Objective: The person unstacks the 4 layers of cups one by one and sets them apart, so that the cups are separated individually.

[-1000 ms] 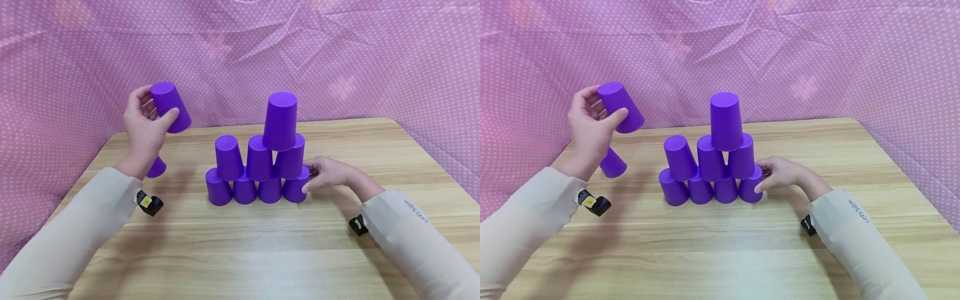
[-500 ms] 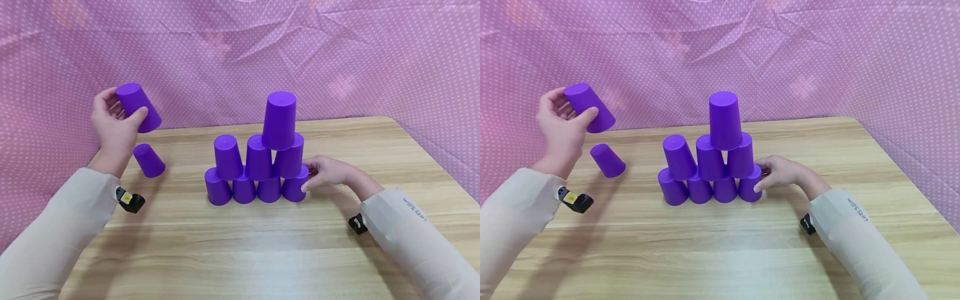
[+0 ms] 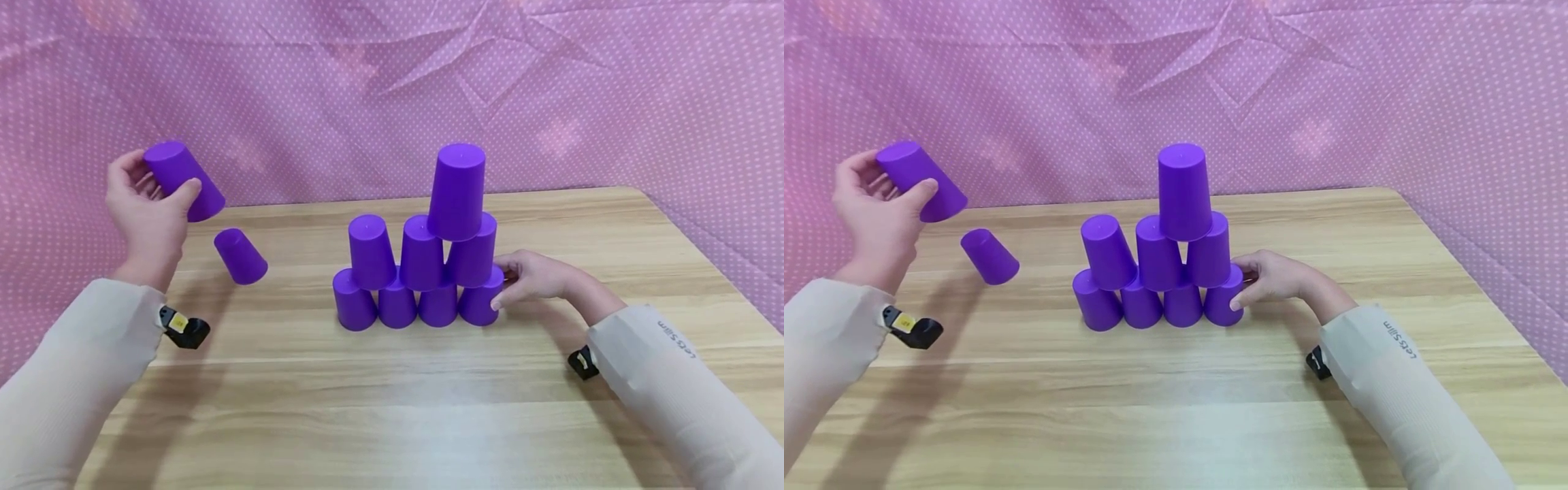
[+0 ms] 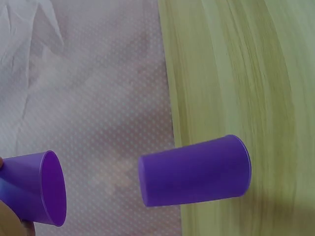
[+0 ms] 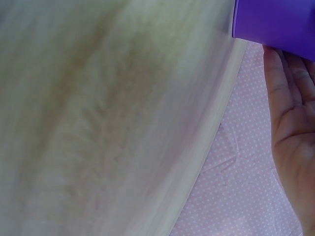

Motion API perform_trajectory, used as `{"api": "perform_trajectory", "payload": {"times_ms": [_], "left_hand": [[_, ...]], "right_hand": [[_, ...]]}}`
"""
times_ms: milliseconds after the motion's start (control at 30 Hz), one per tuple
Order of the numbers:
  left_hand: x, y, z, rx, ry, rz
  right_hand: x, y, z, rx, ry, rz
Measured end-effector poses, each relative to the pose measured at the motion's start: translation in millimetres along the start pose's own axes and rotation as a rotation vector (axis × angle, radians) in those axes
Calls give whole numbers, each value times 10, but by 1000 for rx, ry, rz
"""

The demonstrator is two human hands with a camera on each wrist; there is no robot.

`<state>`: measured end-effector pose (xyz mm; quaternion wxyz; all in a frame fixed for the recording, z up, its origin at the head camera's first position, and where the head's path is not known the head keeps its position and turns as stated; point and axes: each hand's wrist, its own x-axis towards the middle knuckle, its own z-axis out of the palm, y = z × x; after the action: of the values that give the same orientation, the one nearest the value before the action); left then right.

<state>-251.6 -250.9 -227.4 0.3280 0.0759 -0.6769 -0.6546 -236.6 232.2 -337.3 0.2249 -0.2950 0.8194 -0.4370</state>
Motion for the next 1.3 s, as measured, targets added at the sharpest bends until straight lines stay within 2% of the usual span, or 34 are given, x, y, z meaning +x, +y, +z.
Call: {"api": "perform_trajectory", "payload": {"times_ms": [267,400,533,800,1000,1300], "left_hand": [[82,-115,-141,8,36,-32],[99,-172,-230,2,60,-79],[104,-266,-332,57,93,-110],[115,-494,-486,157,165,-124],[118,-660,-572,184,177,-179],[52,-873,-615,287,136,-240]], "right_hand": [[8,2,9,11,3,3],[-5,-1,3,14,5,6],[-11,1,1,16,6,5],[0,11,14,17,7,-3],[-5,11,11,16,3,-6],[-3,21,10,15,3,8]]}}
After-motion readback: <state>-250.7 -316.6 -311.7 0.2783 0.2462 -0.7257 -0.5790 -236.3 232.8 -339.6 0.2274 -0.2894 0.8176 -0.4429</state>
